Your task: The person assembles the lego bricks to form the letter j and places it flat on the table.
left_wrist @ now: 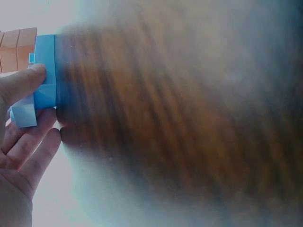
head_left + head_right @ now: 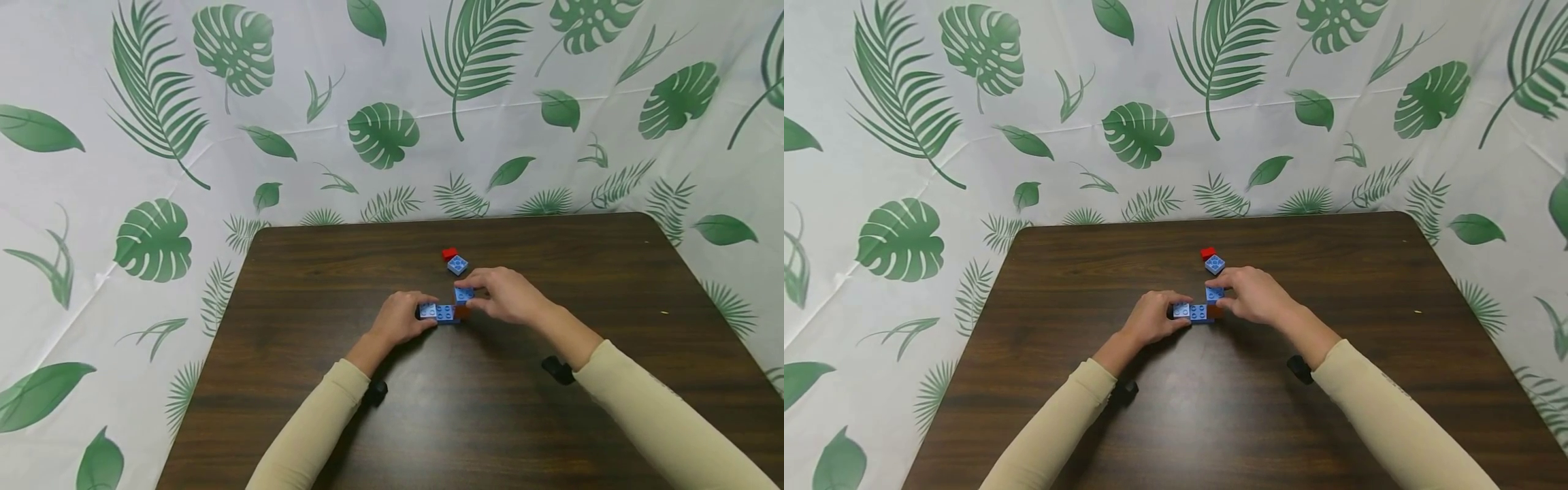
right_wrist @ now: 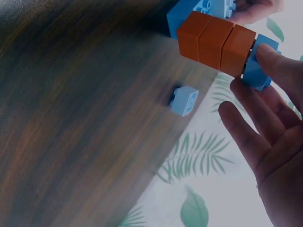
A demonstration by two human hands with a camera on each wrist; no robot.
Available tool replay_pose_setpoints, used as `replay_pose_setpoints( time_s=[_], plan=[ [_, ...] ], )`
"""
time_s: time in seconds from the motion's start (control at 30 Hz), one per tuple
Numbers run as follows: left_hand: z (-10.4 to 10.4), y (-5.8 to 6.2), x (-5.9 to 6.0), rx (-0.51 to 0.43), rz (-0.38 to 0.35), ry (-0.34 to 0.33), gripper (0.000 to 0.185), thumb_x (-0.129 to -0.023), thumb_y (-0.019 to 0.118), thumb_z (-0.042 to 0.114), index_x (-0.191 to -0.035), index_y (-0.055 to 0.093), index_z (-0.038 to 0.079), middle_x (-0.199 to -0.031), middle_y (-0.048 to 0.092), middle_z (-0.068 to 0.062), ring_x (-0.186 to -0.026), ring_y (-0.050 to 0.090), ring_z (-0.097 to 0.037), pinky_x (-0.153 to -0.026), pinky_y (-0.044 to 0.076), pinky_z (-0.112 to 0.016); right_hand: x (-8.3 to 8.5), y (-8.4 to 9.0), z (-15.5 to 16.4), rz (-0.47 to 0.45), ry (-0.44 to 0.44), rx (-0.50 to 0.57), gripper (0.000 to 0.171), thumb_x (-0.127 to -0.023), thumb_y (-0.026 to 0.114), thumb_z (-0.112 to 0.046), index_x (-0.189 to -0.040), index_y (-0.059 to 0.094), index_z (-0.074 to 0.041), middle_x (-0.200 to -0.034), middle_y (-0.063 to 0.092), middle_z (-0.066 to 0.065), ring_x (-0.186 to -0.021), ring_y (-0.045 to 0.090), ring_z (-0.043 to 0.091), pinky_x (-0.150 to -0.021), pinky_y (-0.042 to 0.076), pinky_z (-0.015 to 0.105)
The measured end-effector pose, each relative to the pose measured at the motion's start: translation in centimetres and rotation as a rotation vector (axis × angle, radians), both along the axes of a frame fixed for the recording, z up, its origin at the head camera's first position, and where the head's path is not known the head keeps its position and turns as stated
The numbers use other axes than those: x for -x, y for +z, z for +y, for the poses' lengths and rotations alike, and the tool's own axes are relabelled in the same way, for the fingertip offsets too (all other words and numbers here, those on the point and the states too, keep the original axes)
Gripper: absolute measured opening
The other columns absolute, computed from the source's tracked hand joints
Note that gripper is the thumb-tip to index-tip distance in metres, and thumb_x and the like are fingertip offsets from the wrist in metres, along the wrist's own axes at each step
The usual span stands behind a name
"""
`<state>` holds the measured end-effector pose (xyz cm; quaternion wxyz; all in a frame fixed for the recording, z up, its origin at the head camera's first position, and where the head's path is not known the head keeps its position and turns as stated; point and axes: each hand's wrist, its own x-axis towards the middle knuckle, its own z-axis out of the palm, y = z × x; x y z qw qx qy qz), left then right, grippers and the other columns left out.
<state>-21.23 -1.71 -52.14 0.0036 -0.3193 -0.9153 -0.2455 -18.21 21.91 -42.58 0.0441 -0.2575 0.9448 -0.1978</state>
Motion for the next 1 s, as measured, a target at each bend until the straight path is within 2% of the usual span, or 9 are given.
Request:
replay_pose_setpoints(
  time_s=[0.3, 0.6, 0.87, 1.0],
  plan=[
    [-0.1, 0.1, -0.1, 0.012, 0.011, -0.004, 0.039, -0.081, 0.075, 0.039, -0.116, 0.070, 0.023, -0.108, 0.069, 0.005, -0.093, 0.063, -0.010, -0.084, 0.050, -0.032, 0.0, -0.2, -0.3, 0.018, -0.009, -0.039, 0.044, -0.082, 0.076, -0.023, -0.125, 0.066, -0.020, -0.108, 0.066, -0.002, -0.082, 0.059, 0.012, -0.079, 0.053, 0.038],
    [0.1, 0.2, 0.0, 0.007, 0.025, -0.015, 0.039, -0.081, 0.075, 0.039, -0.116, 0.070, 0.022, -0.108, 0.069, 0.005, -0.093, 0.063, -0.010, -0.084, 0.050, -0.033, -0.3, -1.0, -0.1, 0.117, 0.000, -0.063, 0.044, -0.082, 0.077, -0.024, -0.125, 0.066, -0.022, -0.107, 0.065, -0.003, -0.080, 0.062, 0.013, -0.074, 0.053, 0.038],
    [0.1, 0.1, -0.1, 0.012, 0.033, -0.010, 0.038, -0.080, 0.076, 0.038, -0.115, 0.070, 0.023, -0.105, 0.070, 0.005, -0.090, 0.063, -0.010, -0.083, 0.050, -0.033, -0.3, -1.1, -0.4, 0.097, -0.038, -0.067, 0.042, -0.081, 0.077, -0.024, -0.122, 0.067, -0.021, -0.105, 0.065, -0.002, -0.078, 0.061, 0.014, -0.072, 0.053, 0.038],
    [0.0, 0.2, -0.1, 0.018, 0.030, -0.008, 0.039, -0.081, 0.076, 0.039, -0.115, 0.070, 0.023, -0.104, 0.069, 0.005, -0.089, 0.063, -0.010, -0.083, 0.050, -0.033, -0.2, -1.2, -0.4, 0.067, -0.053, -0.064, 0.043, -0.082, 0.076, -0.025, -0.124, 0.066, -0.021, -0.112, 0.065, 0.000, -0.086, 0.063, 0.017, -0.077, 0.053, 0.042]
  ],
)
